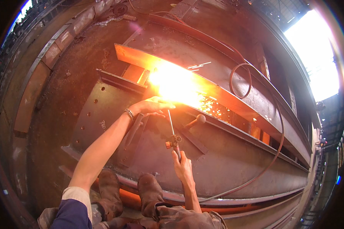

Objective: The person uses a cutting torch to cut a large metal plate in a workshop. They ignite the torch, move it along the metal to create a cut, and then use a hammer to separate the cut piece.

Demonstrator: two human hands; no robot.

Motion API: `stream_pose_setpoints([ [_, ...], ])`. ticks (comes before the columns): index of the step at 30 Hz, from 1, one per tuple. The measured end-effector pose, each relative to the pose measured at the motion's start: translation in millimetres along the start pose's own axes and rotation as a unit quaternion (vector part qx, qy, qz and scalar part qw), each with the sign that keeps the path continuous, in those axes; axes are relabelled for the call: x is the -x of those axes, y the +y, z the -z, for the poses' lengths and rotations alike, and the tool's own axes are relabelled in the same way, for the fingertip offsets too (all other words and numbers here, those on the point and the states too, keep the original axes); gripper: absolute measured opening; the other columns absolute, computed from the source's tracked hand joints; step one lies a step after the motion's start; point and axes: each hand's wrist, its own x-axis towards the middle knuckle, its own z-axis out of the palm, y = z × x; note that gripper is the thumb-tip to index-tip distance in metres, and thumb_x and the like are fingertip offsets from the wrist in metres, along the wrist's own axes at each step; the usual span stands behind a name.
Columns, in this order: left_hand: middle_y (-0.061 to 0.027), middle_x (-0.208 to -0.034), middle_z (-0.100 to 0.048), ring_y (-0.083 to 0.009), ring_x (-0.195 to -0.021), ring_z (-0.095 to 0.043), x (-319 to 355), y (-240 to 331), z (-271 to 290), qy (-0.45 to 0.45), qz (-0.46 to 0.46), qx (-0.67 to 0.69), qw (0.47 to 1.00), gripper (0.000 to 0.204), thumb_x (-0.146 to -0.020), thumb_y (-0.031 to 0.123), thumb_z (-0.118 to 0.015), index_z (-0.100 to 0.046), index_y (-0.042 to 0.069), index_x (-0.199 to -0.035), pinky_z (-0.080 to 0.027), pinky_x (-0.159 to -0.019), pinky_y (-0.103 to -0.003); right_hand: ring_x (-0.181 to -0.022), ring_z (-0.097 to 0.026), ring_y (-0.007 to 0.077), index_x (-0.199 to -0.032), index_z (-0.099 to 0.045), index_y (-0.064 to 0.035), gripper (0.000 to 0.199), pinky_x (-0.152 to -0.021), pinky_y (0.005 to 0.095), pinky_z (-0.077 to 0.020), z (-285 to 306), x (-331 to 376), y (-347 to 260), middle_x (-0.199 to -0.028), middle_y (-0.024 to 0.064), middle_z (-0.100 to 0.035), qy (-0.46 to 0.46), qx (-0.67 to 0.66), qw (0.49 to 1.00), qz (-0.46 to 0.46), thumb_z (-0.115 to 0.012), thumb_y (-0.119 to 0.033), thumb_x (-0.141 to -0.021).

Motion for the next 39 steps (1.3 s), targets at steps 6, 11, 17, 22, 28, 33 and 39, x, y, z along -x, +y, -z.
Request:
stream_pose_setpoints([
  [6,-0.0101,-0.125,-0.064,-0.0177,-0.101,-0.066,2,4,-5,0.03,0.026,0.009,0.999,0.053,-0.094,0.042,-0.075,-0.067,0.005,-0.13,-0.062,-0.085,-0.031,-0.061,-0.062,0.0399,-0.095,-0.057,-0.0004,0.049,-0.06,0.0501,-0.0447,1,1,-2,-0.065,0.0247,-0.058,0.002,-0.004,1.0,-0.003,-0.056,-0.049,-0.103],
  [11,-0.012,-0.129,-0.061,-0.0198,-0.106,-0.066,1,6,-2,-0.004,0.013,0.005,1.0,0.056,-0.094,0.043,-0.075,-0.064,0.002,-0.13,-0.061,-0.09,-0.033,-0.061,-0.062,0.0392,-0.096,-0.058,-0.0011,0.048,-0.06,0.0495,-0.0448,1,1,-2,-0.065,0.0242,-0.058,0.005,0.011,1.0,0.0,-0.055,-0.049,-0.103],
  [17,-0.0118,-0.124,-0.062,-0.0176,-0.101,-0.065,4,6,-5,0.016,0.016,0.017,1.0,0.059,-0.092,0.044,-0.077,-0.064,0.0,-0.129,-0.062,-0.085,-0.031,-0.061,-0.062,0.038,-0.1,-0.06,-0.0015,0.049,-0.061,0.049,-0.0457,1,2,-1,-0.065,0.0232,-0.058,0.003,0.008,1.0,-0.01,-0.055,-0.05,-0.104],
  [22,-0.0094,-0.135,-0.06,-0.0217,-0.115,-0.063,5,9,-5,0.0,0.042,-0.012,0.999,0.055,-0.097,0.041,-0.072,-0.061,0.006,-0.138,-0.058,-0.096,-0.034,-0.062,-0.062,0.0385,-0.1,-0.06,-0.0014,0.049,-0.061,0.0489,-0.0461,1,3,-1,-0.065,0.0234,-0.059,0.005,0.002,1.0,-0.003,-0.055,-0.05,-0.104],
  [28,-0.0106,-0.133,-0.062,-0.0228,-0.118,-0.062,1,7,-4,-0.014,0.024,-0.001,1.0,0.053,-0.097,0.037,-0.072,-0.06,0.006,-0.138,-0.057,-0.099,-0.04,-0.061,-0.062,0.0382,-0.099,-0.059,-0.0013,0.049,-0.061,0.0499,-0.0454,2,3,0,-0.065,0.0235,-0.059,-0.005,0.005,1.0,-0.011,-0.054,-0.05,-0.104],
  [33,-0.0111,-0.134,-0.061,-0.0243,-0.119,-0.062,3,10,-3,-0.025,0.019,-0.011,0.999,0.057,-0.098,0.04,-0.071,-0.058,0.005,-0.141,-0.057,-0.1,-0.039,-0.061,-0.062,0.0383,-0.098,-0.059,-0.0014,0.049,-0.061,0.05,-0.0453,2,4,-1,-0.065,0.0236,-0.058,0.002,0.003,1.0,-0.006,-0.054,-0.05,-0.104],
  [39,-0.0116,-0.139,-0.056,-0.0271,-0.123,-0.06,4,13,-5,-0.019,0.051,-0.01,0.999,0.056,-0.098,0.041,-0.07,-0.06,0.004,-0.139,-0.057,-0.101,-0.039,-0.062,-0.062,0.039,-0.097,-0.06,-0.001,0.05,-0.061,0.0499,-0.0456,3,5,-2,-0.066,0.0242,-0.059,0.001,0.004,1.0,-0.013,-0.054,-0.05,-0.104],
])
